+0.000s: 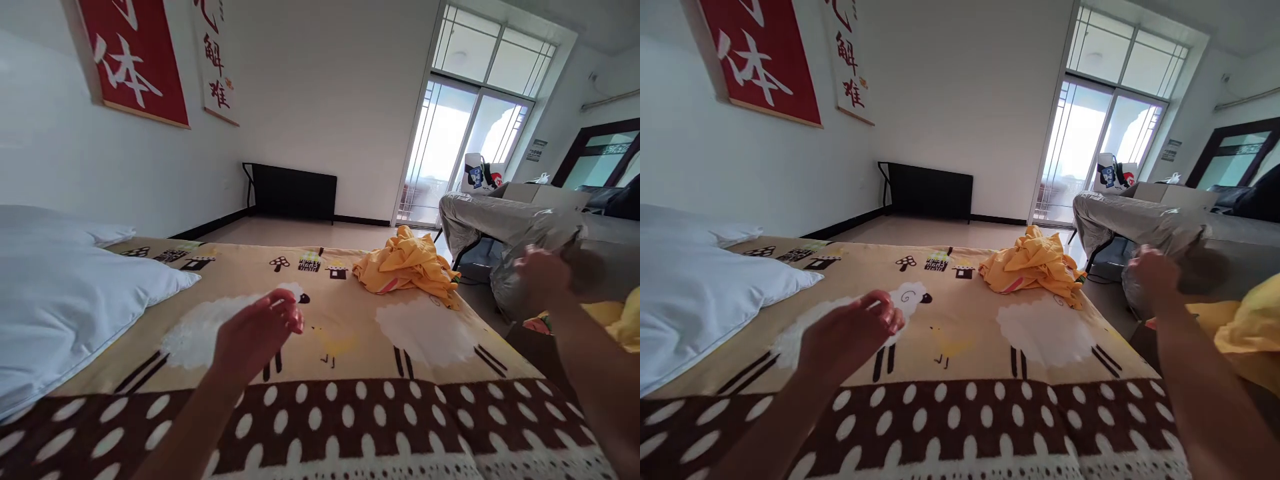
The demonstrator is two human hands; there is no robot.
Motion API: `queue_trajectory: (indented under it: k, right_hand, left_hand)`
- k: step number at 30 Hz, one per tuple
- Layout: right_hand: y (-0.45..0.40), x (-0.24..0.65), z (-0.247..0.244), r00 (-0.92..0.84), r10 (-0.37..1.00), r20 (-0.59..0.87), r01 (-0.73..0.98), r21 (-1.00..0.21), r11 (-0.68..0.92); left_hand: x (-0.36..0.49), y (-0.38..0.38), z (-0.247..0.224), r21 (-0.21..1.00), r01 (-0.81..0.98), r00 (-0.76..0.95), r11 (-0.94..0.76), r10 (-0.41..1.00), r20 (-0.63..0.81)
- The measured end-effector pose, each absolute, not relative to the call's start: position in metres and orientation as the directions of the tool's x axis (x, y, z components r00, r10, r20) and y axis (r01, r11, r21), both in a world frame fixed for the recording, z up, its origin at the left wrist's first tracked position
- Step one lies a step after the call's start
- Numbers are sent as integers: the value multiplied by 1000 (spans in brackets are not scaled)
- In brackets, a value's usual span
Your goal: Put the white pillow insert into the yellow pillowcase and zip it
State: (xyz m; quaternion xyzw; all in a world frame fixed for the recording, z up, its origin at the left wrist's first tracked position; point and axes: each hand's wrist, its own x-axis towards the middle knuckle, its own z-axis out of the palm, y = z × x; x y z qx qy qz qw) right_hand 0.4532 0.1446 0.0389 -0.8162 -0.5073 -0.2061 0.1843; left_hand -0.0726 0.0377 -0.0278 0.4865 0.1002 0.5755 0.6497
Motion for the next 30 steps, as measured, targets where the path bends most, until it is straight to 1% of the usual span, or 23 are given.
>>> queue_trajectory:
  k: [2,4,6,8,10,14,16,18,20,22,25,27,30]
  right_hand:
    - [177,427,22,318,833,452,940,-39,-338]
    - [211,390,-5,186,914,360,979,7,-202]
    - [242,352,-34,78,951,300,995,29,-91]
    - [266,320,-58,11,967,256,999,33,-20]
    - [284,298,-74,-3,975,221,1000,18,-1]
    - [303,278,-86,46,983,175,999,-37,-40]
    - [305,274,-87,70,983,172,996,-65,-60]
    - [303,273,-85,102,975,198,992,-95,-84]
    - [297,273,-75,141,954,265,984,-139,-107]
    - [289,276,-55,184,912,367,972,-203,-115]
    - [274,283,-5,268,807,527,936,-340,-89]
    - [262,289,38,326,717,616,898,-439,-32]
    - [239,294,103,365,598,714,835,-535,131]
  left_hand:
    - [-65,41,-38,764,-638,368,-100,832,416]
    - [-64,46,-50,791,-610,411,-55,831,375]
    - [-69,52,-61,799,-600,416,-17,847,331]
    - [-76,57,-68,784,-621,387,2,871,305]
    - [-84,61,-72,765,-644,354,8,889,290]
    - [-93,64,-77,743,-669,324,8,903,283]
    - [-95,65,-79,736,-677,319,5,903,288]
    - [-95,67,-81,728,-685,313,1,903,294]
    - [-96,68,-81,717,-697,305,-4,903,302]
    - [-96,68,-79,706,-708,302,-8,900,313]
    - [-96,66,-75,694,-720,308,-12,891,335]
    - [-97,61,-70,693,-721,311,-19,884,349]
    - [-98,52,-61,690,-723,308,-33,878,365]
